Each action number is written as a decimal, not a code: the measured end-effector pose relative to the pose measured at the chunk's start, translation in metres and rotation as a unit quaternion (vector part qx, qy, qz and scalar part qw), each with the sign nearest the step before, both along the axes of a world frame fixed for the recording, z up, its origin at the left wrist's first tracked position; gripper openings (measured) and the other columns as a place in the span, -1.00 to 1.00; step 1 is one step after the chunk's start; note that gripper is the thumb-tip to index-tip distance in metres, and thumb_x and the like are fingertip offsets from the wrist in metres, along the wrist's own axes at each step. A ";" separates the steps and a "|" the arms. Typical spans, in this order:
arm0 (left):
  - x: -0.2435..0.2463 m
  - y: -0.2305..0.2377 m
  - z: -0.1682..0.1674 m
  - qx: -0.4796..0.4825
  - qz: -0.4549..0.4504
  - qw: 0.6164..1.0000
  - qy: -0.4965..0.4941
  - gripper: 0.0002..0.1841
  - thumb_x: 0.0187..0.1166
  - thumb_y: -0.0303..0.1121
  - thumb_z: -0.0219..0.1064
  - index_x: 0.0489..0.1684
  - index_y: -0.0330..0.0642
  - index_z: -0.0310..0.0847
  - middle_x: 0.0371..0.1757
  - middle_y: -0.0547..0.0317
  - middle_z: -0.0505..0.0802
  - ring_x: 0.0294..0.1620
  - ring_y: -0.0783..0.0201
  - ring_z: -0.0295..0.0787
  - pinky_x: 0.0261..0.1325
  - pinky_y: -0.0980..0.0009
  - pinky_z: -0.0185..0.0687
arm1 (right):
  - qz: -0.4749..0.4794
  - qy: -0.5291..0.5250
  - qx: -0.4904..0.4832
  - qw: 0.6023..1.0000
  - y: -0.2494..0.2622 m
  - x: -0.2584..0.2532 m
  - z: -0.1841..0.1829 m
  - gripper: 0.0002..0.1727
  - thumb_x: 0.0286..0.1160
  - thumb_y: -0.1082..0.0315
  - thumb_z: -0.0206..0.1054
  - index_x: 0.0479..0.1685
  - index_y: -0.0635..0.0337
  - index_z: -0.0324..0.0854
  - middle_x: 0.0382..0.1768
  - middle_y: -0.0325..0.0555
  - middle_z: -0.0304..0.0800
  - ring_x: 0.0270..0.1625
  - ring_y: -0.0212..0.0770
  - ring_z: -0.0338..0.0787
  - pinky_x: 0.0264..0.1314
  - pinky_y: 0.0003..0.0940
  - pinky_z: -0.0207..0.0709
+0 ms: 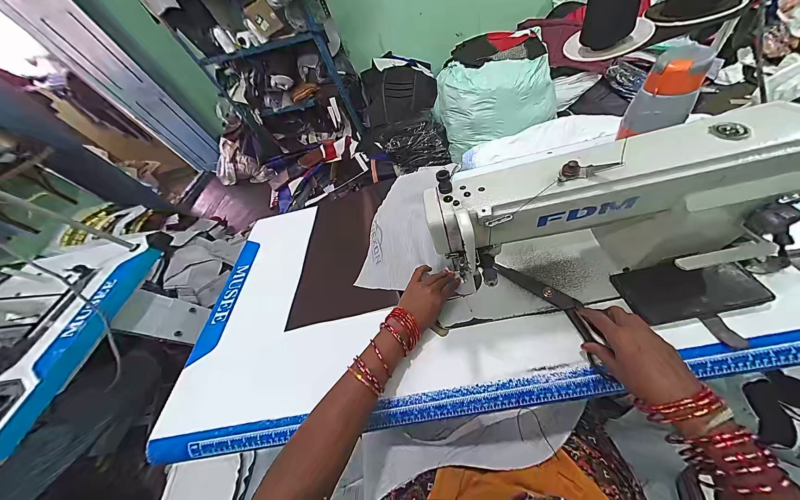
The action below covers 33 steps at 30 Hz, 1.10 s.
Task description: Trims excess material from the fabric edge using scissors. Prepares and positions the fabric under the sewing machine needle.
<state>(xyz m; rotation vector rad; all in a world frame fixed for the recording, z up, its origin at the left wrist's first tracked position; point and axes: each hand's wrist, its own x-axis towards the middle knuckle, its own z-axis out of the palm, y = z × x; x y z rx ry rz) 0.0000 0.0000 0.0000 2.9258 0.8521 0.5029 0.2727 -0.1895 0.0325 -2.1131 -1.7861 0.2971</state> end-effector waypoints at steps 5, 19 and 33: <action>0.009 0.015 0.025 -0.102 0.051 0.988 0.100 -0.63 0.77 -0.54 0.02 0.36 -0.39 0.69 0.44 -0.23 0.76 0.62 -0.18 0.56 0.74 -0.17 0.12 | 0.026 0.072 -0.092 0.993 0.001 0.018 0.005 -0.29 0.35 0.33 0.61 0.46 0.54 0.46 0.03 0.47 0.76 0.07 0.43 0.77 0.23 0.31 0.53; 0.029 0.057 0.027 -0.095 0.160 0.979 0.077 -0.60 0.69 -0.44 0.23 0.39 -0.56 0.58 0.44 -0.48 0.69 0.64 -0.32 0.48 0.84 -0.09 -0.05 | -0.031 0.371 -0.113 0.921 -0.011 0.027 -0.004 -0.62 0.56 0.35 0.37 0.23 0.43 0.52 -0.41 -0.11 0.63 -0.50 -0.37 0.57 -0.36 -0.42 0.50; 0.020 0.067 0.016 -0.156 0.298 0.941 0.022 -0.40 0.87 -0.03 -0.05 0.91 0.21 0.06 0.95 -0.08 -0.04 0.93 -0.37 -0.53 0.60 -0.66 -0.78 | 0.073 0.382 -0.224 0.893 0.064 0.044 0.015 -0.91 0.68 0.52 0.09 0.01 0.22 0.44 -0.68 -0.42 0.43 -0.76 -0.60 0.33 -0.71 -0.70 0.15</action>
